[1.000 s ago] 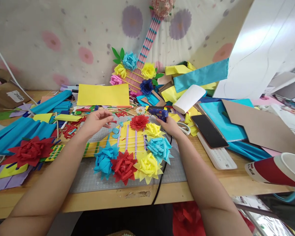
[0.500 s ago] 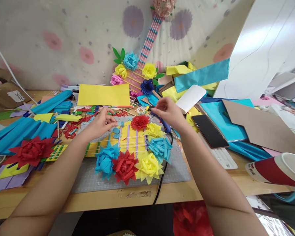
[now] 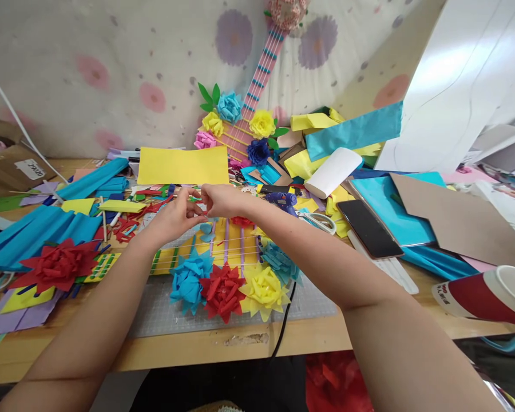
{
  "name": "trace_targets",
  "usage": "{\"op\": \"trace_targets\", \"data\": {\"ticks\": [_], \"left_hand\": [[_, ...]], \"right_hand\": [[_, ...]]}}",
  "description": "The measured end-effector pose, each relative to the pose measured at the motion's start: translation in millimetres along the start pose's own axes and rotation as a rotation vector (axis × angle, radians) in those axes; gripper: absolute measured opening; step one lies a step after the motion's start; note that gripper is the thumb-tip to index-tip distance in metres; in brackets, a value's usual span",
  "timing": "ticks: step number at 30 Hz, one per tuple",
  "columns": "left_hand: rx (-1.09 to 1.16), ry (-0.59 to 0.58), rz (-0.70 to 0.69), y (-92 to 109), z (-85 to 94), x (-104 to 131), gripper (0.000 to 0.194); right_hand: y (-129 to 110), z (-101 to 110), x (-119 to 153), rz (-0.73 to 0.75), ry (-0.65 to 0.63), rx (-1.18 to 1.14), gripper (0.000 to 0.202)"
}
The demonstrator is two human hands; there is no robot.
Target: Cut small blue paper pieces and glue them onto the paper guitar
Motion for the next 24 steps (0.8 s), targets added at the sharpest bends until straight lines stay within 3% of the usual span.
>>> {"op": "trace_targets", "data": {"ticks": [10,15,18,24], "left_hand": [[0.118,0.038,-0.056,-1.6,-0.1,-0.4,0.043],[0.313,0.108,-0.028,-8.6,-3.4,-2.0,0.045],[0.324,0.119,-0.004,-10.0,-4.1,-2.0,0.042],[0.090,0.129,0.018,-3.1,0.6,-0.9,0.045]], "right_hand": [[19.3,-5.2,-3.9,0.029,0.031,-0.330,0.027],[24.2,-7.0,-1.5,-0.011,0.023,-0.485,0.027],[21.7,-5.8,1.5,0.011,0.015,-0.464,0.024],[13.7,-3.1,-0.3,0.064,0.037,-0.276,0.023]]}}
Point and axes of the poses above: each hand's wrist, its own x-axis away from the middle knuckle, its own z-axis out of the back of the hand, y = z × x, the point moved 5 cm from there along -x, towards the middle knuckle, and after that the axes turned 10 degrees about -z, right-handed, at the moved point
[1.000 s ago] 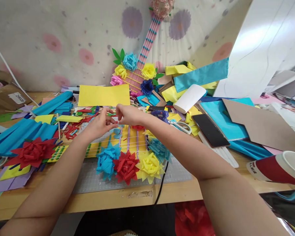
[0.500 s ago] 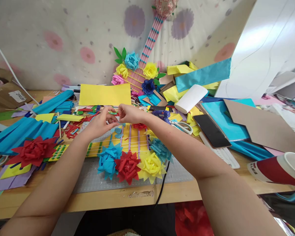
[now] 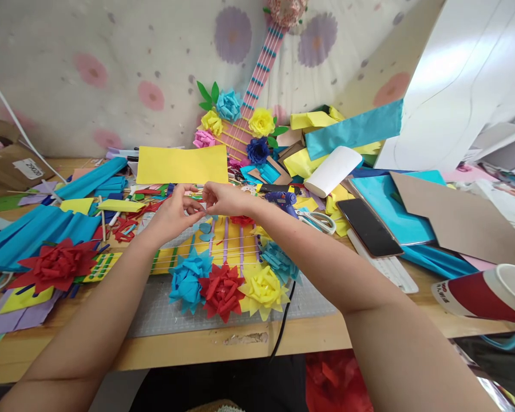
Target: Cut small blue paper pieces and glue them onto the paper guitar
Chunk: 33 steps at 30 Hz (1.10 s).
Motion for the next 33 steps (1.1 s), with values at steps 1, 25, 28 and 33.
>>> {"op": "trace_targets", "data": {"ticks": [1,25,28,33], "left_hand": [[-0.011,0.003,0.004,1.0,0.4,-0.1,0.047],[-0.069,-0.195,-0.202,1.8,-33.0,-4.3,0.040],[-0.128,-0.244,-0.199,4.5,-27.6,-2.3,0.037],[-0.166,-0.291,-0.211,6.1,-22.9,-0.4,0.035]], "right_hand": [[-1.1,-0.2,-1.3,-0.004,0.011,0.043,0.023],[50.5,19.3,-7.9,-0.250,0.261,-0.002,0.020],[50.0,14.5,-10.1,-0.226,0.280,0.045,0.020],[45.5,4.4,-13.3,-0.180,0.269,0.059,0.019]]}}
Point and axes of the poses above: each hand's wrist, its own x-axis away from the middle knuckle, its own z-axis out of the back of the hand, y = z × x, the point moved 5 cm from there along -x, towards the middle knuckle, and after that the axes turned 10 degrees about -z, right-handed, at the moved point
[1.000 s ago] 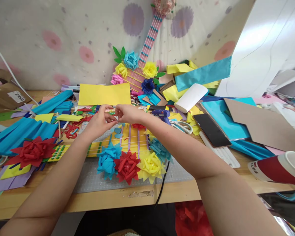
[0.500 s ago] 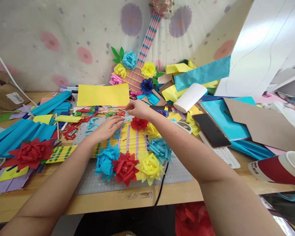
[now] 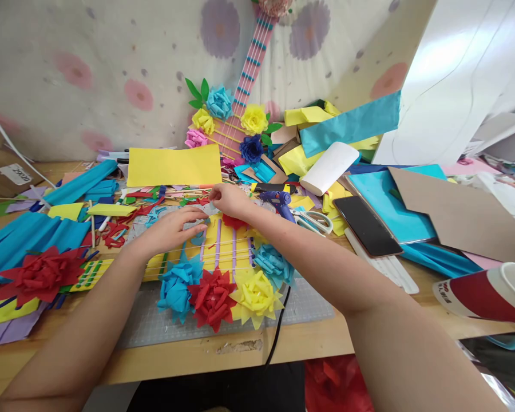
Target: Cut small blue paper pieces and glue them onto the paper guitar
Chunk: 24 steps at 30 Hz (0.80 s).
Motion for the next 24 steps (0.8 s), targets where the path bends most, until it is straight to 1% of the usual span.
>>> {"op": "trace_targets", "data": {"ticks": [6,10,16,24], "left_hand": [[-0.006,-0.070,-0.022,2.0,2.4,0.8,0.036],[-0.031,-0.100,-0.030,2.7,2.8,1.0,0.040],[-0.042,-0.100,-0.040,1.4,2.7,1.4,0.042],[-0.002,-0.084,-0.018,-0.1,4.0,2.1,0.038]], "right_hand": [[-7.6,-12.0,-0.2,0.038,-0.065,0.016,0.020],[-8.8,-18.5,-1.0,0.055,-0.077,0.022,0.019],[-7.3,-21.4,-1.8,0.068,-0.108,-0.007,0.016],[-4.4,-22.5,-0.3,0.083,-0.203,-0.031,0.017]]}}
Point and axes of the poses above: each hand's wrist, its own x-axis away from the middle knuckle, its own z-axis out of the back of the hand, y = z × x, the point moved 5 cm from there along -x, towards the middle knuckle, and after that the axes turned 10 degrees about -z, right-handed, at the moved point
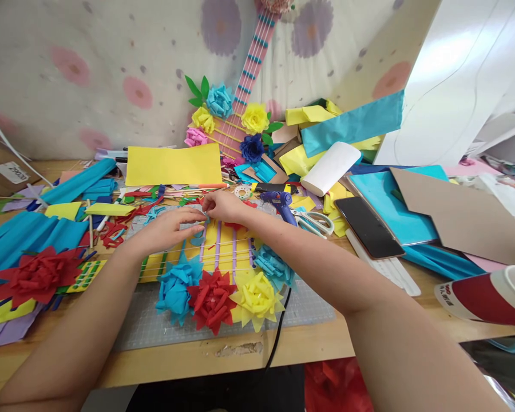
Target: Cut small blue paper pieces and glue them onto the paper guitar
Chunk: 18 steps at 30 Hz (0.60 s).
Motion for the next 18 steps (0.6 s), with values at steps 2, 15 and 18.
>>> {"op": "trace_targets", "data": {"ticks": [2,15,18], "left_hand": [[0.050,0.016,0.023,-2.3,-1.3,0.7,0.038],[0.679,0.219,0.284,-38.7,-28.7,-2.0,0.066],[0.717,0.207,0.300,-34.5,-26.6,-1.7,0.065]], "right_hand": [[0.1,0.2,0.3,0.000,-0.011,-0.008,0.018],[-4.9,5.2,7.9,-0.011,-0.054,-0.022,0.030],[-5.3,8.0,10.4,-0.015,-0.040,0.044,0.032]]}}
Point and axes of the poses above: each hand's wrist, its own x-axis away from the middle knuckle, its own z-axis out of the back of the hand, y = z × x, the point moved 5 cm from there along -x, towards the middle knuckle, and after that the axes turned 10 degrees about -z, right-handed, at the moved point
